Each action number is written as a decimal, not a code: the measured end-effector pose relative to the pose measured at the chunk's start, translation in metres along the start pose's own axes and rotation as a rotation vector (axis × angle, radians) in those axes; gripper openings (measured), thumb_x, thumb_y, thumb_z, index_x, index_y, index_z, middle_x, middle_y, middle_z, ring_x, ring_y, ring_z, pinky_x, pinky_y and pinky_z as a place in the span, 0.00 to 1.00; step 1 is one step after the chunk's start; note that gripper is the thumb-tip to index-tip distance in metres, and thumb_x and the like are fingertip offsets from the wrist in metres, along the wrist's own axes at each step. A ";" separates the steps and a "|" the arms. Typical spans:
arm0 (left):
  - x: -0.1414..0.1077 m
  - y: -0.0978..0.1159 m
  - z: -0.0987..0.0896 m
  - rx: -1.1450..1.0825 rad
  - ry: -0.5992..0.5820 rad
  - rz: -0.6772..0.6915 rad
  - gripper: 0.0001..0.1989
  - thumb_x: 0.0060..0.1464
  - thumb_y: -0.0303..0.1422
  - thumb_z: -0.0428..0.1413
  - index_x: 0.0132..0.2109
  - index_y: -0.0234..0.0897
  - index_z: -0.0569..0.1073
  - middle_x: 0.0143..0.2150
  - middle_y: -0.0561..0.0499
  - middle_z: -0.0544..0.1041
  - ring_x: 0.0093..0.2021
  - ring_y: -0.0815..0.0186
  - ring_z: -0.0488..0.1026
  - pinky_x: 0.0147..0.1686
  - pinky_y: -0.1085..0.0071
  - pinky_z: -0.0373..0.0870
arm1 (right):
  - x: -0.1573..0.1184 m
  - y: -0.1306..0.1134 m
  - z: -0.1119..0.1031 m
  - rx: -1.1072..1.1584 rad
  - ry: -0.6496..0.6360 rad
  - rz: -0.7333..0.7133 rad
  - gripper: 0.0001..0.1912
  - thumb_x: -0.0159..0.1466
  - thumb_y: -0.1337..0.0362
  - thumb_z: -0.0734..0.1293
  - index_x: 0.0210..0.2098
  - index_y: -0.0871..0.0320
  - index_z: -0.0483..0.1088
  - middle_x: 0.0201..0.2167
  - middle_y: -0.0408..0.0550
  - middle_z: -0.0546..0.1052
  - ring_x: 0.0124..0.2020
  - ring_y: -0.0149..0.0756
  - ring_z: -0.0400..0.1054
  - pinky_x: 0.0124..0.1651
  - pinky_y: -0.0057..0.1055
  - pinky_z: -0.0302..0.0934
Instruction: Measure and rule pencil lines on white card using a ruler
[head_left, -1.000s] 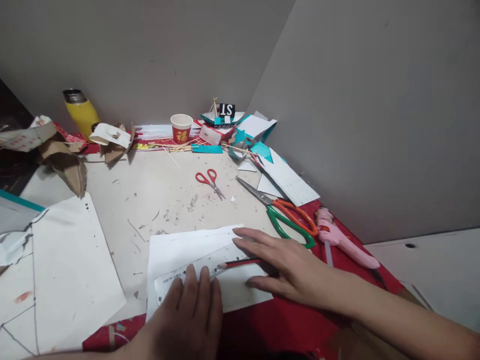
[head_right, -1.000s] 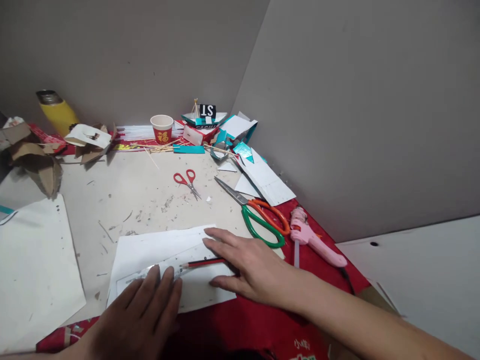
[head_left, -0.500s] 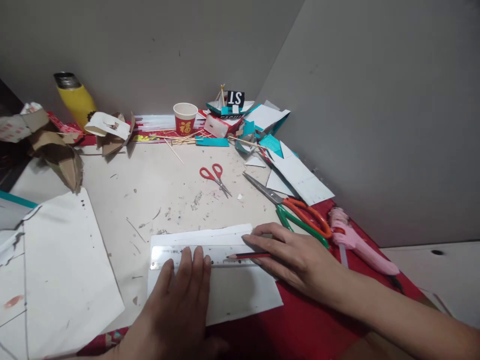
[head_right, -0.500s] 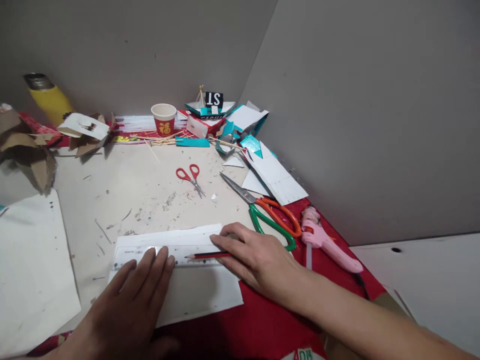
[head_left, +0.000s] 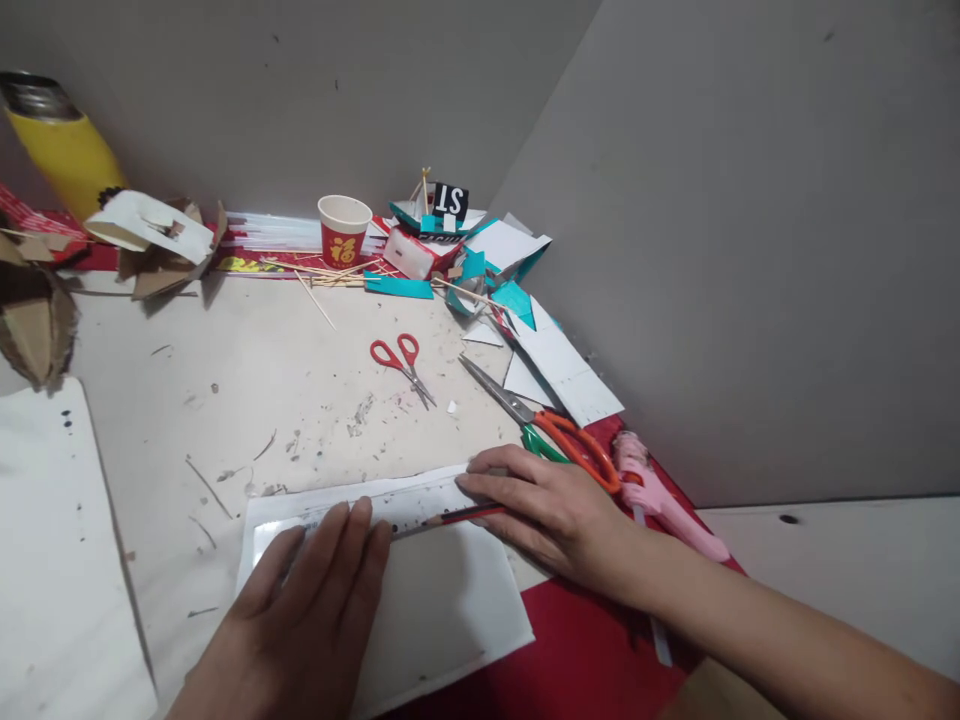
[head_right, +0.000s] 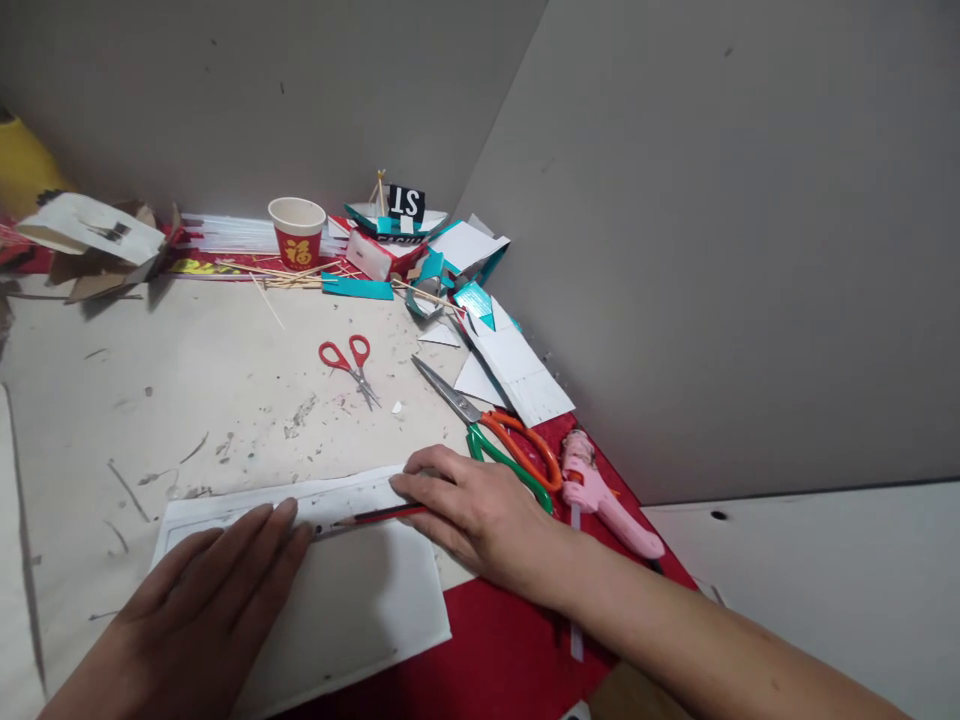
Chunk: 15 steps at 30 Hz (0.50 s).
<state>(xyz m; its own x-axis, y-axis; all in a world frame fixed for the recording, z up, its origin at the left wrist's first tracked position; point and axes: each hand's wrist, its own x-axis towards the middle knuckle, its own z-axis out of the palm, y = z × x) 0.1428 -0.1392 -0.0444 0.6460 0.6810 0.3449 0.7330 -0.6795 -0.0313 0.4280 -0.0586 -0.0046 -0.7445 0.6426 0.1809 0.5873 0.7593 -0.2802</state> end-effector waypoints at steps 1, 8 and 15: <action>0.000 0.000 0.002 0.004 0.007 0.000 0.39 0.58 0.59 0.43 0.61 0.30 0.67 0.64 0.38 0.68 0.64 0.52 0.58 0.59 0.56 0.50 | 0.000 0.000 0.000 0.000 0.000 0.004 0.13 0.70 0.64 0.61 0.52 0.58 0.70 0.44 0.55 0.75 0.40 0.36 0.74 0.40 0.32 0.71; -0.001 0.005 0.006 -0.032 0.067 -0.031 0.36 0.60 0.57 0.43 0.60 0.31 0.68 0.61 0.39 0.72 0.63 0.53 0.61 0.58 0.58 0.52 | -0.014 -0.008 0.001 0.002 0.007 0.039 0.14 0.69 0.67 0.61 0.52 0.58 0.70 0.46 0.56 0.75 0.43 0.36 0.73 0.41 0.31 0.71; -0.002 0.007 0.001 -0.004 0.014 -0.009 0.34 0.60 0.56 0.44 0.58 0.32 0.70 0.60 0.40 0.73 0.62 0.52 0.63 0.58 0.58 0.53 | -0.028 -0.008 0.006 -0.015 0.070 0.056 0.15 0.67 0.72 0.61 0.52 0.58 0.70 0.45 0.55 0.75 0.43 0.36 0.74 0.40 0.31 0.72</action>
<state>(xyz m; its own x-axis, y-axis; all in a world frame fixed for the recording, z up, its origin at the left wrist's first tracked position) 0.1470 -0.1447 -0.0464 0.6359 0.6834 0.3586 0.7381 -0.6742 -0.0242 0.4418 -0.0834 -0.0131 -0.6865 0.6895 0.2308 0.6326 0.7229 -0.2779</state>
